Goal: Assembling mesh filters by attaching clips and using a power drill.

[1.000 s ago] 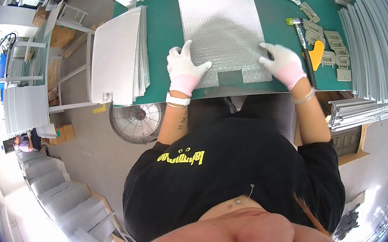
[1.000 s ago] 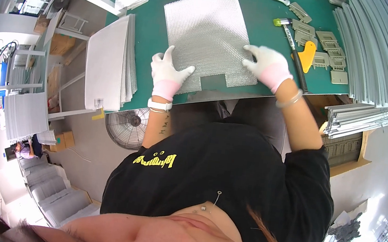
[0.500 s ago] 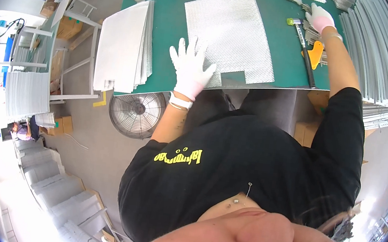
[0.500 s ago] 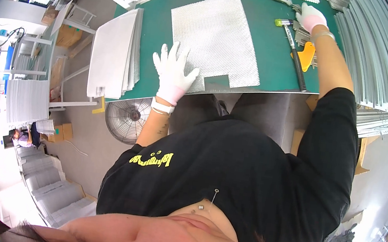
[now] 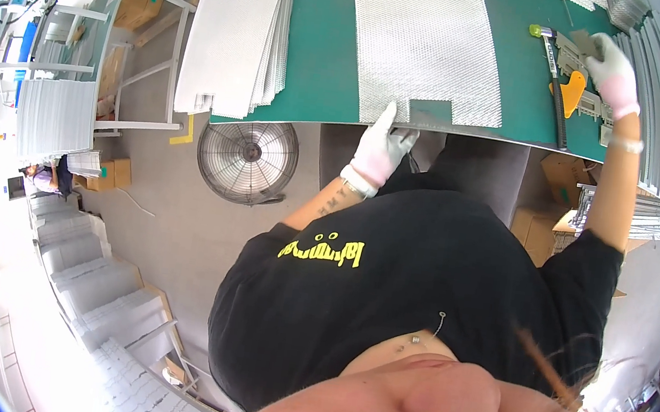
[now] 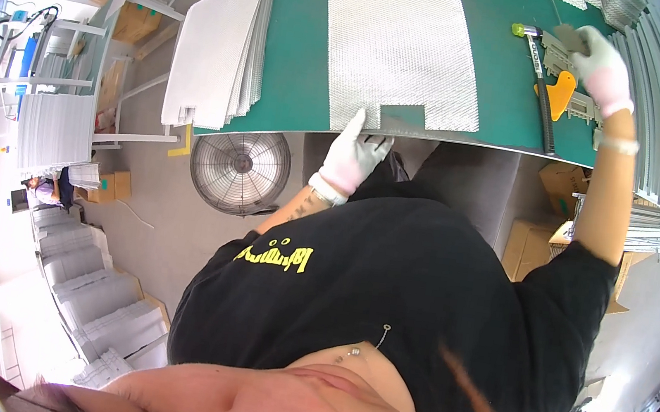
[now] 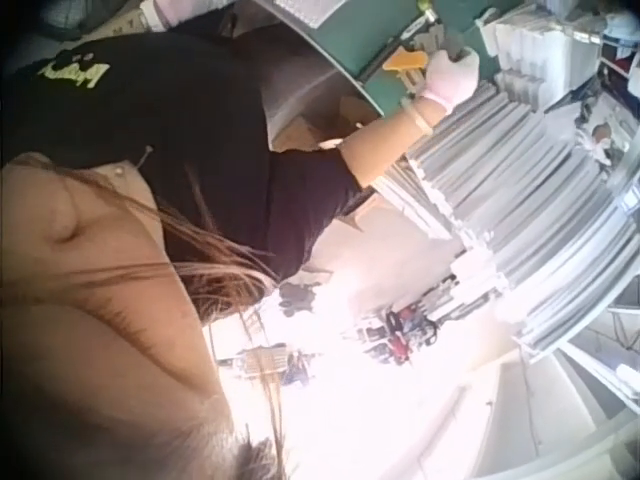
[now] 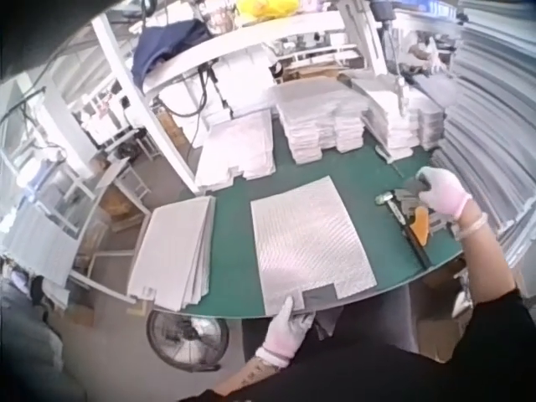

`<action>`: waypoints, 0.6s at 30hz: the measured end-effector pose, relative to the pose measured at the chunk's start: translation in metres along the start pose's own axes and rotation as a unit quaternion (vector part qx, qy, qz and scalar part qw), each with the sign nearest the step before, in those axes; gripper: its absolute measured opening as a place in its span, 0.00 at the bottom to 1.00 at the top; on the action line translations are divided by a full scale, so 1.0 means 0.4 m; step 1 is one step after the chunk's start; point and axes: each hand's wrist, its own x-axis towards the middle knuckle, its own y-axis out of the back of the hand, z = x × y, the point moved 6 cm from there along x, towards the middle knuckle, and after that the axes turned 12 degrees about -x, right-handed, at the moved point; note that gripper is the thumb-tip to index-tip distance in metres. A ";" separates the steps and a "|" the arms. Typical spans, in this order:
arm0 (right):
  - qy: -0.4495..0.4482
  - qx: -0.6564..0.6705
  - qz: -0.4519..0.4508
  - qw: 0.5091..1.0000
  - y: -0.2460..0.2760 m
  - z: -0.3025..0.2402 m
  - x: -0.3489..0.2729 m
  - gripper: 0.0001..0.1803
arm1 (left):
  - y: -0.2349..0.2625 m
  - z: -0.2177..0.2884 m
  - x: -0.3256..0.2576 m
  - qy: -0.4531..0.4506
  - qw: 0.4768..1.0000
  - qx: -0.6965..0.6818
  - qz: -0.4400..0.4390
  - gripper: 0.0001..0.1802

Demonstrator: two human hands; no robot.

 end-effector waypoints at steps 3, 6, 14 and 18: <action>-0.005 0.166 -0.082 0.983 -0.054 -0.258 -0.194 0.17 | 0.023 0.013 0.019 -0.089 0.995 -0.027 0.031 0.19; 0.058 0.384 -0.280 0.878 -0.178 -0.454 -0.391 0.20 | 0.002 0.014 -0.004 -0.085 0.996 0.024 0.015 0.17; -0.201 0.701 -0.318 0.606 -0.524 -0.532 -0.627 0.21 | 0.037 -0.015 -0.063 -0.023 0.991 0.103 0.078 0.23; -0.178 0.785 -0.268 0.529 -0.539 -0.526 -0.602 0.20 | 0.032 -0.025 -0.064 -0.023 0.989 0.138 0.047 0.25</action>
